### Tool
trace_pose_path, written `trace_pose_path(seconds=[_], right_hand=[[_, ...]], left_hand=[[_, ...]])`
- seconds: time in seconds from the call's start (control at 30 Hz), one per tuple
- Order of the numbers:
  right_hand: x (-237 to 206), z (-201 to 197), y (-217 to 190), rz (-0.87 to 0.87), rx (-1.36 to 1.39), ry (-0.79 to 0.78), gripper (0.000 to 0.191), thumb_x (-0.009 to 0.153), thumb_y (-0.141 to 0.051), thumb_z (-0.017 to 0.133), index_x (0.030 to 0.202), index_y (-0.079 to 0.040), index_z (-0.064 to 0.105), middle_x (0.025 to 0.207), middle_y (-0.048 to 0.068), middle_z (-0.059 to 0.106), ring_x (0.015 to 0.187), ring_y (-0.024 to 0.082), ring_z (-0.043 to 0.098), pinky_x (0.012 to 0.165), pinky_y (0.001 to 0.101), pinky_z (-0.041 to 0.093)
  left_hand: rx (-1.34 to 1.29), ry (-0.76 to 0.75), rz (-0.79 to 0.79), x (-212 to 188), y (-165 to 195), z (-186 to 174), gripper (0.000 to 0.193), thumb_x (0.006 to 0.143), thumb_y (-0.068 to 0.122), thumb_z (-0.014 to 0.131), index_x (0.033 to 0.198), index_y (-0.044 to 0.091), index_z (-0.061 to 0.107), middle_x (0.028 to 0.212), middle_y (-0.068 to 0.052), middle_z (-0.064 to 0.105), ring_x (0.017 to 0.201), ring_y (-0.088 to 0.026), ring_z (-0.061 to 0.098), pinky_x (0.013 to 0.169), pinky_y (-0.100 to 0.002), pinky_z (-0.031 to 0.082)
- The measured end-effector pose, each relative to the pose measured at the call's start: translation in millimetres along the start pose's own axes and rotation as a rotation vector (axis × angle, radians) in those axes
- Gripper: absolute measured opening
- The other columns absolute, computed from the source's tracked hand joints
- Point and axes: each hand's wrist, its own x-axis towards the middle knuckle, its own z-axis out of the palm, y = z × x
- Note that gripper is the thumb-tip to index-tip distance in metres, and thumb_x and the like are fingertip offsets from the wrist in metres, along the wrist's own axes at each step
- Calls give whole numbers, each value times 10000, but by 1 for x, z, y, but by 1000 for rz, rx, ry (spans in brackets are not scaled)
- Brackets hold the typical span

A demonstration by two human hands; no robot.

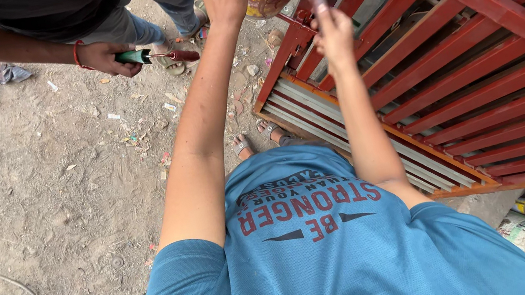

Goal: The person paints a red metal gate using a paint roller, applying red paint to the horizontal bars and vertical slats. Another person assists by holding a paint can and using a brush on lower sections. The camera wearer repeatedly dips the roller into the paint can to reload paint and continues coating the gate surface.

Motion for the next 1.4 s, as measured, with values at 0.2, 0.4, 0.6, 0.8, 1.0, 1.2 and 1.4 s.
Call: trace_pose_path(seconds=[0.2,0.4,0.6,0.8,1.0,1.2,1.4], right_hand=[[8,-4,4,-49,-35,43,387,1079,-325,564,1241,21,625,827,-5,620,507,10,475,395,179,370],[24,-15,-6,-116,-40,89,382,1093,-333,560,1215,16,658,808,-3,607,514,18,450,415,197,350],[31,-11,-12,-164,-49,108,396,1105,-342,544,1160,38,641,819,-3,591,511,25,449,412,214,326],[34,-8,-19,-207,-64,134,381,1079,-347,550,1240,-17,651,805,-17,595,507,12,462,397,204,328],[34,-7,-15,-247,-82,140,384,1093,-331,541,1200,16,665,795,-15,578,505,20,449,399,213,320],[36,-19,-10,-320,-161,208,401,1096,-361,538,1302,-23,606,804,-30,620,510,-13,496,399,191,406],[21,-23,-9,-105,-41,68,423,1056,-376,584,1230,1,660,790,-21,619,469,-10,441,361,173,317]], left_hand=[[-18,-11,-33,-5,0,-1,140,893,175,705,1030,189,732,951,-127,717,802,-366,697,659,-473,538],[7,-47,-46,-8,-2,4,105,914,178,709,1017,184,729,948,-106,719,779,-359,699,649,-478,540],[-26,-6,-49,-9,2,3,133,901,167,705,1028,195,729,984,-81,720,795,-342,707,656,-459,551],[-37,-30,-68,-10,1,5,135,917,165,707,1045,196,737,1001,-63,719,834,-335,709,695,-455,558],[-67,-5,-72,-12,0,6,174,905,151,700,1067,189,751,1015,-54,714,870,-315,711,719,-439,559],[-42,-46,-135,-15,-2,5,145,920,158,692,1041,184,768,970,-56,697,843,-302,709,703,-435,553],[-8,-50,-132,-17,-9,5,148,916,154,689,1043,178,762,995,-67,690,839,-304,702,699,-438,548]])
